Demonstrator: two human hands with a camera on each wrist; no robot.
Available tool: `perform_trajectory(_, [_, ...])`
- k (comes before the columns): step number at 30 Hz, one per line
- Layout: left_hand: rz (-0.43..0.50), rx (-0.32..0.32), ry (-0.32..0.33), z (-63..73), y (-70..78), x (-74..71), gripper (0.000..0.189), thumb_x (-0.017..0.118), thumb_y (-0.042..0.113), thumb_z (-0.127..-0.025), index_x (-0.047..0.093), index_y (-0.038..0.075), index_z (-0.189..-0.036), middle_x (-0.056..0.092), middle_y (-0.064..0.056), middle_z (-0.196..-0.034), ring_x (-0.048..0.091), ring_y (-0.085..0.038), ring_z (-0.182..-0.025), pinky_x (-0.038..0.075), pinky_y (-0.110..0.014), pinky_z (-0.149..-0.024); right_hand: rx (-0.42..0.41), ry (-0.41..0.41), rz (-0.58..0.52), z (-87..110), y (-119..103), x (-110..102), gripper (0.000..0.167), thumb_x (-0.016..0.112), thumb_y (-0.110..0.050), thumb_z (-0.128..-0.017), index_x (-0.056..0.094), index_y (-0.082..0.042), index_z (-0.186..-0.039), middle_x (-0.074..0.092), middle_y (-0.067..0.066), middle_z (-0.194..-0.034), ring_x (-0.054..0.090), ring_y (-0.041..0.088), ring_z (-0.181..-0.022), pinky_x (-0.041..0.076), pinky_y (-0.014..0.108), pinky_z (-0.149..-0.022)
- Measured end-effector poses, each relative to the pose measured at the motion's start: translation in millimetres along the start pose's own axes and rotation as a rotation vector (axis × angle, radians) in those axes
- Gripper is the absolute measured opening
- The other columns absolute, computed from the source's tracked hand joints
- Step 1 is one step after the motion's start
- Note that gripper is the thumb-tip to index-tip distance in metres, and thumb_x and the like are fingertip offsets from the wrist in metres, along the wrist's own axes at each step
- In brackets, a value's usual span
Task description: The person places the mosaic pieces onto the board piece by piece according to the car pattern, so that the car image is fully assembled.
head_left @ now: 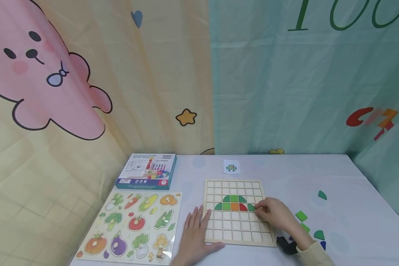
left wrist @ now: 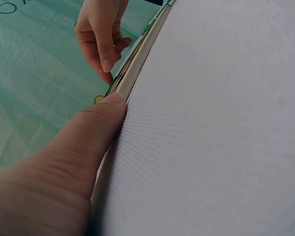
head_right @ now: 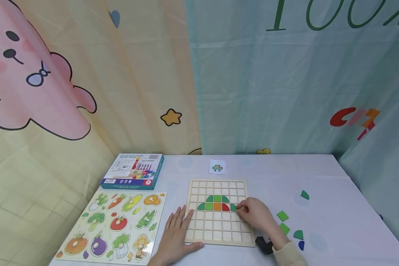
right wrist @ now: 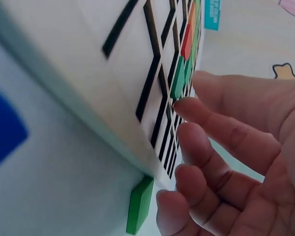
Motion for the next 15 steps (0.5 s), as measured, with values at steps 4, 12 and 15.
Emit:
perform_trajectory(4, [0.006, -0.007, -0.015, 0.3, 0.2, 2.3, 0.106, 0.042, 0.085, -0.072, 0.029, 0.014, -0.15, 0.024, -0.015, -0.153, 0.013, -0.031, -0.142, 0.009, -0.047, -0.112, -0.039, 0.035, -0.031, 9.6, 7, -13, 0.013, 0.072, -0.017, -0.084, 0.074, -0.01, -0.095, 0.049, -0.006, -0.067, 0.042, 0.012, -0.06, 0.036, 0.025, -0.05])
perform_trajectory(12, [0.001, -0.015, -0.026, -0.2, -0.3, 1.7, 0.106, 0.041, 0.085, -0.072, 0.027, 0.014, -0.15, 0.022, -0.014, -0.154, 0.012, -0.031, -0.142, 0.008, -0.048, -0.113, 0.038, 0.183, -0.014, 27.7, 37, -58, 0.017, 0.069, -0.02, -0.087, 0.073, -0.008, -0.099, 0.052, -0.004, -0.069, 0.043, 0.015, -0.062, 0.035, 0.025, -0.047])
perform_trajectory(15, [-0.002, -0.016, -0.029, -0.4, -0.5, 1.4, 0.107, 0.041, 0.085, -0.072, 0.028, 0.014, -0.15, 0.022, -0.014, -0.154, 0.012, -0.031, -0.142, 0.008, -0.048, -0.113, 0.056, 0.228, 0.008, 33.9, 47, -72, 0.017, 0.068, -0.019, -0.088, 0.072, -0.006, -0.099, 0.054, -0.004, -0.07, 0.045, 0.016, -0.063, 0.037, 0.024, -0.045])
Point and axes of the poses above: each hand's wrist, its own z-axis away from the middle knuckle, its own x-axis out of the palm, y = z × x, the point moved 6 cm from there along -z, towards the middle knuckle
